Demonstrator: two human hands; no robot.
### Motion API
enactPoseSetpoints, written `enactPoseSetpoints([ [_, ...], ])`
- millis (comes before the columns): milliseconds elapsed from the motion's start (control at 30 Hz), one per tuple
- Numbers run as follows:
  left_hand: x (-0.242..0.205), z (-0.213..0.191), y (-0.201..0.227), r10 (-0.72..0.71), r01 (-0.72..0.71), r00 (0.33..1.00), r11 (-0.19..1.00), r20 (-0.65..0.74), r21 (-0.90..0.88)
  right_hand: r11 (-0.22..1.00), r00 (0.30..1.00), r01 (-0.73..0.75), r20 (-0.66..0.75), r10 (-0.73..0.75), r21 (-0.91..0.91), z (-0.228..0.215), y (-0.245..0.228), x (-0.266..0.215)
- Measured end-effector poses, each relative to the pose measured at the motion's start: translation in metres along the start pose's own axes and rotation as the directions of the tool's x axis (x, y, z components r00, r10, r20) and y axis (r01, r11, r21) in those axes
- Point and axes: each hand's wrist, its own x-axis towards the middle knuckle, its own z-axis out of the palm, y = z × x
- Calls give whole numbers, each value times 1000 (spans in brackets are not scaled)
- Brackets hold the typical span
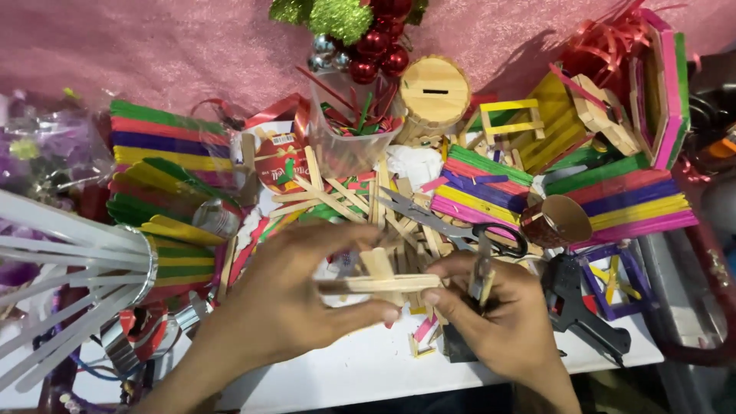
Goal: Assembling and gluing popsicle sticks together to create a decorative cross-shaped structure.
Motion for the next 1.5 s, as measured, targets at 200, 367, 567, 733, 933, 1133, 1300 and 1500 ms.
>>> enactPoseSetpoints([
  [200,15,0,18,-425,510,819,848,386,-148,981,997,-70,-1,71,180,8,3,-4],
  [367,3,2,9,-202,193,979,913,13,-360,988,999,-41,3,41,151,0,-23,-18],
  [567,-2,7,4,102,-150,979,948,-178,-282,982,968,48,-233,-92,-184,14,-31,-38],
  [733,-4,12,0,185,-246,950,939,-250,-239,971,956,122,-240,-171,-207,16,-23,-35],
  [933,4,20,-17,-139,4,953,896,-270,-444,984,966,-167,-210,153,-54,-3,-6,-14],
  [1133,12,30,-36,-612,240,790,361,-35,-901,996,965,-82,-248,85,22,-10,-5,-7],
  [1300,11,36,-49,-646,72,761,172,-58,-982,843,936,-72,-256,242,534,-16,15,-10],
  [1500,11,29,-44,-663,126,741,296,-108,-947,560,938,-100,-109,329,823,-23,35,-13],
])
